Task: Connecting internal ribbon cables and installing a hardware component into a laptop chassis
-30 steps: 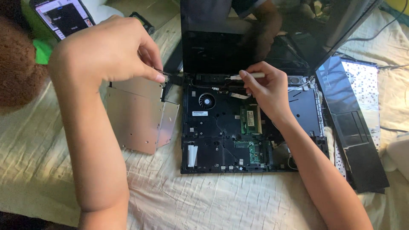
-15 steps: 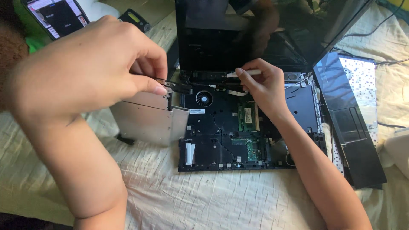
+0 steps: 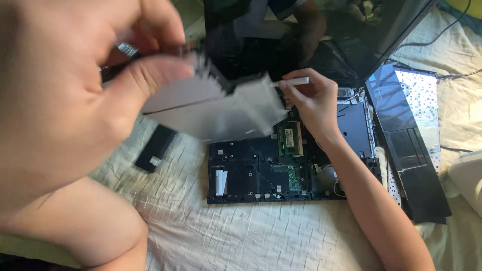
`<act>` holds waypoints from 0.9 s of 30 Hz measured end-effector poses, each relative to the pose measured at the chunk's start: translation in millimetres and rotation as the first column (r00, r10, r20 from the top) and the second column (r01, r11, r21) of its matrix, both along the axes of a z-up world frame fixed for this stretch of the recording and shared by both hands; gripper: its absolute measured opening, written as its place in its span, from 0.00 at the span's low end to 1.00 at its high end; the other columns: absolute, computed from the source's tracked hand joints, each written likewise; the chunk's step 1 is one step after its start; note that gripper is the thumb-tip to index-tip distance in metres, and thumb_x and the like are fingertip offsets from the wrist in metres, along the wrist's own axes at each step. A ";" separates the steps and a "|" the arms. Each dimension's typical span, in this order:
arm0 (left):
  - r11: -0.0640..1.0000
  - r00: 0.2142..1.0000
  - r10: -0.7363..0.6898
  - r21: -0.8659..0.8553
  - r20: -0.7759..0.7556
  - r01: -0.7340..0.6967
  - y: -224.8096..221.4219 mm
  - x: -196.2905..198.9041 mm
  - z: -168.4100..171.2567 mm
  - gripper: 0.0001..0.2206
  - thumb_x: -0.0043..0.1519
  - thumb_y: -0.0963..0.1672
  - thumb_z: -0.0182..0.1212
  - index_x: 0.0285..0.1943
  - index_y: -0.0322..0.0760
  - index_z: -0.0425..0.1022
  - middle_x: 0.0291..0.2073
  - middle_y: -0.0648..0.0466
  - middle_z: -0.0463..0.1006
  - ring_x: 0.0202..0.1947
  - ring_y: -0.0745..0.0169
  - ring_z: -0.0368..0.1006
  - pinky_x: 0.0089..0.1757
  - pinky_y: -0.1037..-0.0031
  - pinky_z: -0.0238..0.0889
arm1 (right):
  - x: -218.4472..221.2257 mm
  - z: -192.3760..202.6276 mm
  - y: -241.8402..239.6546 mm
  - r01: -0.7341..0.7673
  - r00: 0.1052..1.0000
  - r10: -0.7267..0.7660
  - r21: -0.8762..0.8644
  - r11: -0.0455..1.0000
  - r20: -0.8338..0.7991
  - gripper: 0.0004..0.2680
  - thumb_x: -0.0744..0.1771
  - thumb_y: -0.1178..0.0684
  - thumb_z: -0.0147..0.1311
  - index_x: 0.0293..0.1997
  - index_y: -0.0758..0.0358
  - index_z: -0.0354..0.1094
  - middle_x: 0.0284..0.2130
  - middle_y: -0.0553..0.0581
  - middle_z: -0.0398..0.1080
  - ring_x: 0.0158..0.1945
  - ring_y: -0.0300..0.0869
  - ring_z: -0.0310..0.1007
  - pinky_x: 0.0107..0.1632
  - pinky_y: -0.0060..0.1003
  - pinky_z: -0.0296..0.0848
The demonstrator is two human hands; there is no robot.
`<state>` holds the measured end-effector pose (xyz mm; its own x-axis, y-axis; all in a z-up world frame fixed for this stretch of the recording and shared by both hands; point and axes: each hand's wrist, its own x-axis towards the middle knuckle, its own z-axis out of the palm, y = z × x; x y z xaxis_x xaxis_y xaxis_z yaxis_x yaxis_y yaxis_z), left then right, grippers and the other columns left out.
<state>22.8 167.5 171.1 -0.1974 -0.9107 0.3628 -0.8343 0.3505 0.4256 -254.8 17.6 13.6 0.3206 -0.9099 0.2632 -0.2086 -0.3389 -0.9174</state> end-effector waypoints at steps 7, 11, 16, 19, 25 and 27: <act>0.986 0.964 -0.063 -0.164 -0.259 0.020 -10.1 -1.8 -15.4 0.04 0.71 0.37 0.61 0.50 0.28 0.72 0.31 0.50 0.75 0.20 0.62 0.60 0.27 0.71 0.54 | -26.3 10.5 -5.9 -0.030 0.977 0.048 -0.091 0.995 0.210 0.10 0.67 0.58 0.55 0.53 0.69 0.68 0.45 0.59 0.69 0.47 0.43 0.65 0.53 0.37 0.65; 0.957 0.890 -0.143 -0.289 -0.432 0.014 -29.5 -19.6 -17.7 0.03 0.78 0.36 0.57 0.56 0.25 0.69 0.36 0.48 0.73 0.25 0.64 0.56 0.31 0.74 0.51 | -39.6 42.0 6.6 -0.029 0.884 -0.019 0.095 0.995 0.467 0.18 0.70 0.45 0.50 0.65 0.63 0.59 0.59 0.61 0.60 0.63 0.48 0.58 0.63 0.46 0.59; 0.911 0.789 -0.241 -0.413 -0.565 -0.018 -46.3 -44.0 -21.1 0.02 0.84 0.34 0.54 0.61 0.22 0.66 0.40 0.47 0.70 0.29 0.67 0.52 0.34 0.76 0.48 | -38.8 98.9 38.3 -0.222 0.775 0.090 0.136 0.966 0.626 0.04 0.73 0.53 0.44 0.40 0.53 0.61 0.38 0.45 0.61 0.43 0.32 0.56 0.54 0.33 0.58; 0.885 0.731 -0.321 -0.465 -0.602 0.006 -62.9 -56.9 -25.4 0.05 0.80 0.39 0.51 0.60 0.28 0.63 0.43 0.45 0.73 0.37 0.62 0.65 0.41 0.74 0.62 | -47.2 103.9 40.1 -0.086 0.855 0.045 0.055 0.995 0.516 0.05 0.73 0.53 0.45 0.51 0.57 0.66 0.38 0.48 0.66 0.40 0.32 0.62 0.48 0.31 0.62; 0.947 0.691 -0.214 -0.319 -0.690 -0.025 -66.5 -77.4 -19.5 0.11 0.73 0.46 0.50 0.49 0.31 0.68 0.34 0.57 0.68 0.32 0.73 0.59 0.36 0.82 0.53 | -76.5 124.5 42.4 0.115 0.978 -0.122 0.055 0.992 0.167 0.10 0.72 0.46 0.52 0.43 0.62 0.68 0.27 0.48 0.67 0.24 0.28 0.61 0.28 0.21 0.63; 0.981 0.628 -0.172 -0.190 -0.759 0.040 -65.9 -80.9 -20.2 0.08 0.73 0.44 0.52 0.50 0.32 0.68 0.33 0.61 0.66 0.30 0.77 0.56 0.32 0.85 0.49 | -92.2 131.1 45.1 0.032 0.997 -0.031 -0.008 0.999 0.066 0.10 0.73 0.52 0.54 0.35 0.66 0.65 0.24 0.49 0.62 0.25 0.31 0.56 0.30 0.23 0.59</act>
<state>-58.1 101.6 151.0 0.1215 -0.8272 0.5486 -0.1793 0.5254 0.8318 -347.0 62.7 144.8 0.2734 -0.9169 0.2908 -0.1582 -0.3411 -0.9266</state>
